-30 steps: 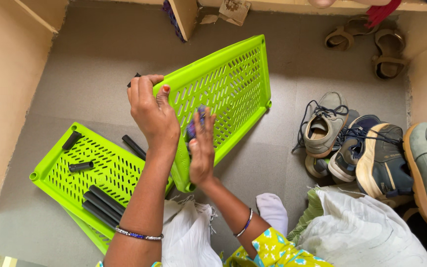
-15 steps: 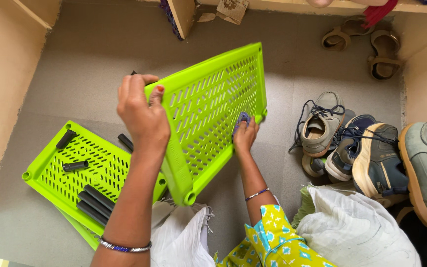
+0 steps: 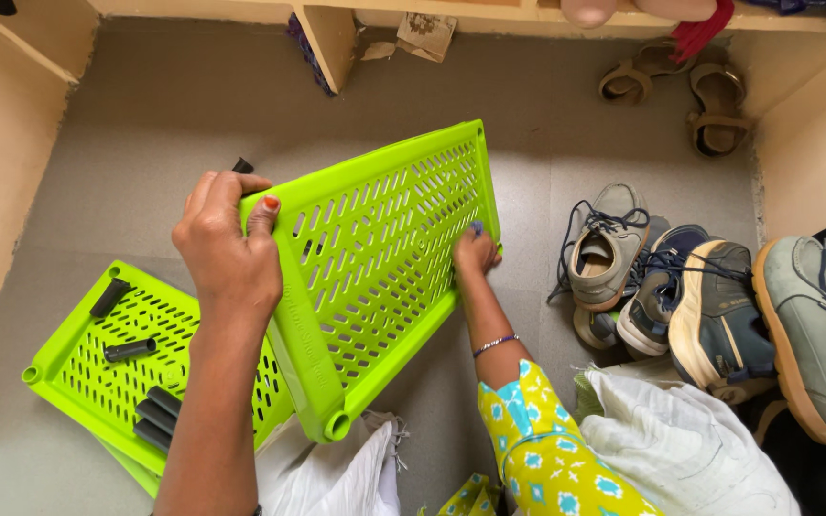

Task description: The person sits on the floor and wipes a green plastic tray with a cloth. They rotate the tray to clean different sides and edges, then place it back on the floor.

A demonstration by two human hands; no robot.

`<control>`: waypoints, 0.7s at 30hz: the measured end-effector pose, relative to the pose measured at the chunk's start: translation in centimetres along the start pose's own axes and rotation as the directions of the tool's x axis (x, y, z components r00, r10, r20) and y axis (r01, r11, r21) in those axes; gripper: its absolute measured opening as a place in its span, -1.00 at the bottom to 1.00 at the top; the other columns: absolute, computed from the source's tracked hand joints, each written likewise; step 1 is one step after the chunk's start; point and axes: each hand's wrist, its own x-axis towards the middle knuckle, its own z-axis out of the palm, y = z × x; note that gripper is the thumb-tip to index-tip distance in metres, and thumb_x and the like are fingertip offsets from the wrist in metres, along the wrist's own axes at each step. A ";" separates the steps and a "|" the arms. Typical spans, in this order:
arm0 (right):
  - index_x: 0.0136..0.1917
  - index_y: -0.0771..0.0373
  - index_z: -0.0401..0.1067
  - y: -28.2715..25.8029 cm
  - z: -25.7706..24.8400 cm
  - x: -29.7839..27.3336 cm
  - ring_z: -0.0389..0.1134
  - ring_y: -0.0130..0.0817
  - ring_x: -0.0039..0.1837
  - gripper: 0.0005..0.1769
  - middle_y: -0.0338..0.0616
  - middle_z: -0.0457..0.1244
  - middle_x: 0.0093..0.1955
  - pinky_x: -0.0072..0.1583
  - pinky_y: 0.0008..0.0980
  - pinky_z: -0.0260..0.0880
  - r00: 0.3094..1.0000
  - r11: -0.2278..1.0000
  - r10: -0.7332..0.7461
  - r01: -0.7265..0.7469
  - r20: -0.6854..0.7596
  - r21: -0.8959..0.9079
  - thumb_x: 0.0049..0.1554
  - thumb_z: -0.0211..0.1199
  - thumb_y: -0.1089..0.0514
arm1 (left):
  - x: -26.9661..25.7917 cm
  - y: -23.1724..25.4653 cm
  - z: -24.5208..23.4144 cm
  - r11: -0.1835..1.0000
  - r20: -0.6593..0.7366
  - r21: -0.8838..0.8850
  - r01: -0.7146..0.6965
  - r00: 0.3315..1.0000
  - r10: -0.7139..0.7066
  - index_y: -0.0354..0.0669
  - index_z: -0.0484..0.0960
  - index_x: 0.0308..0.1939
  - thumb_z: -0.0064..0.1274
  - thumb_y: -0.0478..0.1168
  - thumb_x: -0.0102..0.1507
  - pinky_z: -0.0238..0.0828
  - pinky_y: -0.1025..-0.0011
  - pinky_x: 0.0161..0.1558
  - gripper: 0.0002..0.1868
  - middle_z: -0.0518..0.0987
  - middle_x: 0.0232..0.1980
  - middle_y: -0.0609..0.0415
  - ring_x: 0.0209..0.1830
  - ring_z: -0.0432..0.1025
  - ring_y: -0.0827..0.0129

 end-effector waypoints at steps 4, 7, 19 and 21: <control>0.26 0.32 0.43 -4.4 0.0 3.6 0.34 0.05 0.26 -0.52 0.17 0.32 0.24 0.32 -0.06 0.23 0.965 0.868 -0.255 0.259 -0.067 0.424 0.18 0.15 -0.01 | 0.1 0.0 -0.7 1.000 0.032 -0.006 0.008 0.999 -0.008 -0.31 0.62 -0.15 0.21 -0.41 0.27 0.36 0.15 -0.09 -0.89 0.58 -0.15 -0.10 -0.15 0.49 0.01; 0.30 0.39 0.42 -6.3 -0.7 5.5 0.28 0.07 0.42 -0.60 0.18 0.27 0.38 0.44 -0.16 0.19 0.741 0.618 -0.638 0.654 -0.208 0.436 0.29 0.08 0.12 | 0.3 0.1 -0.9 0.999 0.037 0.008 -0.037 0.999 0.036 -0.30 0.62 -0.15 0.20 -0.41 0.28 0.36 0.15 -0.04 -0.91 0.58 -0.14 -0.09 -0.10 0.48 0.01; 0.40 0.39 0.34 4.4 0.8 -2.7 0.06 0.18 0.58 -0.53 0.22 0.08 0.56 0.55 -0.10 -0.04 0.905 0.892 -0.401 0.421 -0.142 0.164 0.30 0.04 0.13 | 0.2 -0.4 0.4 0.999 -0.113 0.029 -0.042 0.993 0.045 -0.26 0.60 -0.21 0.19 -0.41 0.24 0.30 0.10 -0.07 -0.92 0.56 -0.17 -0.05 -0.12 0.41 0.00; 0.41 0.35 0.36 1.6 -0.2 -3.6 0.10 0.12 0.55 -0.49 0.19 0.12 0.51 0.54 -0.15 -0.01 0.976 0.931 -0.210 0.219 -0.065 0.291 0.25 0.07 0.11 | 0.3 -0.1 0.5 0.997 -0.120 -0.002 -0.081 0.990 0.080 -0.24 0.59 -0.24 0.18 -0.41 0.24 0.31 0.11 -0.06 -0.92 0.56 -0.17 -0.05 -0.12 0.41 0.00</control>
